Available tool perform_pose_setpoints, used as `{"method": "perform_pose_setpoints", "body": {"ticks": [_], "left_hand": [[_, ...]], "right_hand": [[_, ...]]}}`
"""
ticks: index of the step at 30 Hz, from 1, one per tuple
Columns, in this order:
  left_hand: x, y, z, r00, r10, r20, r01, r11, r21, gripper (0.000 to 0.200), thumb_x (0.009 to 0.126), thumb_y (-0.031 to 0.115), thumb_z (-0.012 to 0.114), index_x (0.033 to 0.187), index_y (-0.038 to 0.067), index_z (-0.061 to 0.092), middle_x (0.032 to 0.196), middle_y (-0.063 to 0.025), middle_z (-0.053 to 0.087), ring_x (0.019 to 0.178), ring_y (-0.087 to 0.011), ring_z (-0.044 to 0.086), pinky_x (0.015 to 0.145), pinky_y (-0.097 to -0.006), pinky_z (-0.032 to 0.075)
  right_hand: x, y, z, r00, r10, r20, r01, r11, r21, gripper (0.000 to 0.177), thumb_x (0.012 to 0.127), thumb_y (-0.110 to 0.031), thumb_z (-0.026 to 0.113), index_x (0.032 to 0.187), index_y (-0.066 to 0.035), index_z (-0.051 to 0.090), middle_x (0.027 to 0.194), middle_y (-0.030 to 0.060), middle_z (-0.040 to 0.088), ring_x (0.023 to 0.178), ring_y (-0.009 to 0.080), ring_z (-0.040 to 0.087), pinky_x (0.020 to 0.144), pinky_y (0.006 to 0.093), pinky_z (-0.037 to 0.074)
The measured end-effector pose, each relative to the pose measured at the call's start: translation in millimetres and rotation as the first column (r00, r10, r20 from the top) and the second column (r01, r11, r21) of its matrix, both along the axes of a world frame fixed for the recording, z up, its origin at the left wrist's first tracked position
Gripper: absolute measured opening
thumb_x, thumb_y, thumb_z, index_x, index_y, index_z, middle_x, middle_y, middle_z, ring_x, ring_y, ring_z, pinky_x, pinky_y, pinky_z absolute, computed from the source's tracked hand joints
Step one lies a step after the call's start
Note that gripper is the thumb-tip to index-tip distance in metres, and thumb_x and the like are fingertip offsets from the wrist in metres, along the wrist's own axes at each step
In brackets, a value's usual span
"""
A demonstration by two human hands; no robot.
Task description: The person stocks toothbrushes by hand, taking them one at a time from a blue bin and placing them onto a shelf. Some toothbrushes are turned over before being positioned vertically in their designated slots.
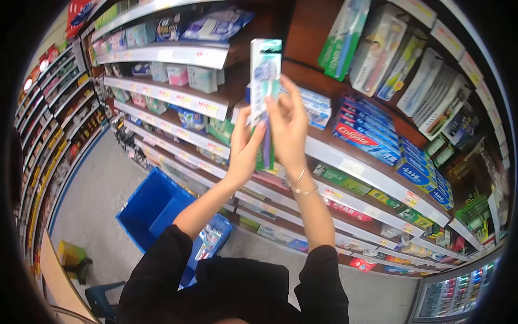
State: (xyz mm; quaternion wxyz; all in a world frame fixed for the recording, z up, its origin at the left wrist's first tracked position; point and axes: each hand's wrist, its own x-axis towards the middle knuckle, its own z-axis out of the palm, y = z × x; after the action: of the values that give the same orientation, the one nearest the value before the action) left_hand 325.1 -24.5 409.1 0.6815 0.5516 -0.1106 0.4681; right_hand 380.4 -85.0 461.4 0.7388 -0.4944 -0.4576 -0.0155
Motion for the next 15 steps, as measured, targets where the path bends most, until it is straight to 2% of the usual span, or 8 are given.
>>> {"method": "perform_pose_setpoints", "body": {"ticks": [1, 3, 4, 5, 7, 9, 13, 15], "left_hand": [[10, -2, 19, 0.995, -0.102, -0.01, 0.102, 0.995, 0.008, 0.028, 0.094, 0.01, 0.046, 0.121, 0.003, 0.04, 0.11, -0.005, 0.052, 0.102, -0.0083, 0.047, 0.088, -0.0225, 0.037], [37, -4, 50, 0.979, -0.205, 0.02, 0.203, 0.977, 0.07, 0.028, 0.095, 0.013, 0.046, 0.12, 0.004, 0.04, 0.098, -0.0043, 0.056, 0.087, -0.0073, 0.054, 0.076, -0.0213, 0.043], [45, -7, 66, 0.95, -0.307, 0.047, 0.304, 0.95, 0.067, 0.025, 0.095, 0.015, 0.046, 0.117, 0.004, 0.041, 0.086, -0.0043, 0.059, 0.069, -0.0067, 0.057, 0.06, -0.021, 0.046], [57, -10, 79, 0.928, -0.368, 0.062, 0.365, 0.929, 0.056, 0.022, 0.095, 0.016, 0.046, 0.113, 0.004, 0.042, 0.082, -0.0064, 0.06, 0.06, -0.0084, 0.057, 0.052, -0.0227, 0.046], [81, -14, 100, 0.925, -0.373, 0.078, 0.369, 0.927, 0.061, 0.022, 0.095, 0.017, 0.046, 0.112, 0.003, 0.042, 0.084, -0.0068, 0.06, 0.062, -0.0077, 0.058, 0.054, -0.0224, 0.046], [100, -18, 118, 0.926, -0.362, 0.11, 0.354, 0.931, 0.088, 0.022, 0.095, 0.017, 0.047, 0.111, 0.003, 0.043, 0.084, -0.0071, 0.061, 0.062, -0.0078, 0.058, 0.054, -0.0222, 0.046], [123, -21, 139, 0.926, -0.362, 0.11, 0.352, 0.93, 0.103, 0.022, 0.095, 0.017, 0.047, 0.111, 0.002, 0.043, 0.086, -0.0079, 0.061, 0.063, -0.0078, 0.058, 0.056, -0.0212, 0.046], [129, -23, 145, 0.937, -0.32, 0.141, 0.305, 0.945, 0.116, 0.022, 0.095, 0.017, 0.046, 0.111, 0.002, 0.043, 0.085, -0.0084, 0.061, 0.062, -0.0086, 0.059, 0.054, -0.0218, 0.047]], "right_hand": [[15, -1, 16, 0.998, -0.039, 0.049, 0.035, 0.996, 0.083, 0.041, 0.088, -0.003, 0.056, 0.125, 0.003, 0.041, 0.094, 0.0097, 0.063, 0.083, 0.0095, 0.058, 0.07, 0.0226, 0.047], [34, -10, 48, 0.981, -0.151, 0.118, 0.136, 0.982, 0.132, 0.038, 0.088, -0.006, 0.057, 0.121, 0.004, 0.044, 0.091, 0.0091, 0.064, 0.077, 0.0084, 0.058, 0.067, 0.0212, 0.047], [46, -15, 63, 0.97, -0.201, 0.134, 0.187, 0.976, 0.116, 0.038, 0.087, -0.007, 0.058, 0.12, 0.004, 0.044, 0.089, 0.0089, 0.065, 0.075, 0.0078, 0.058, 0.065, 0.0204, 0.046], [60, -19, 76, 0.957, -0.25, 0.147, 0.237, 0.966, 0.099, 0.038, 0.086, -0.009, 0.06, 0.119, 0.005, 0.045, 0.087, 0.0086, 0.065, 0.073, 0.0073, 0.058, 0.063, 0.0196, 0.045], [87, -24, 97, 0.905, -0.373, 0.205, 0.356, 0.927, 0.114, 0.038, 0.085, -0.013, 0.063, 0.115, 0.006, 0.049, 0.081, 0.0092, 0.066, 0.067, 0.0071, 0.057, 0.056, 0.0197, 0.043], [101, -28, 115, 0.878, -0.419, 0.23, 0.395, 0.907, 0.145, 0.037, 0.084, -0.014, 0.064, 0.113, 0.006, 0.051, 0.079, 0.0094, 0.067, 0.065, 0.0072, 0.057, 0.055, 0.0199, 0.043], [131, -30, 136, 0.856, -0.44, 0.273, 0.396, 0.896, 0.203, 0.039, 0.083, -0.017, 0.064, 0.112, 0.005, 0.052, 0.08, 0.0101, 0.067, 0.065, 0.0077, 0.058, 0.056, 0.0208, 0.044], [140, -28, 142, 0.804, -0.507, 0.311, 0.467, 0.862, 0.198, 0.041, 0.081, -0.022, 0.065, 0.11, 0.006, 0.054, 0.08, 0.0102, 0.068, 0.064, 0.0081, 0.058, 0.057, 0.0219, 0.045]]}}
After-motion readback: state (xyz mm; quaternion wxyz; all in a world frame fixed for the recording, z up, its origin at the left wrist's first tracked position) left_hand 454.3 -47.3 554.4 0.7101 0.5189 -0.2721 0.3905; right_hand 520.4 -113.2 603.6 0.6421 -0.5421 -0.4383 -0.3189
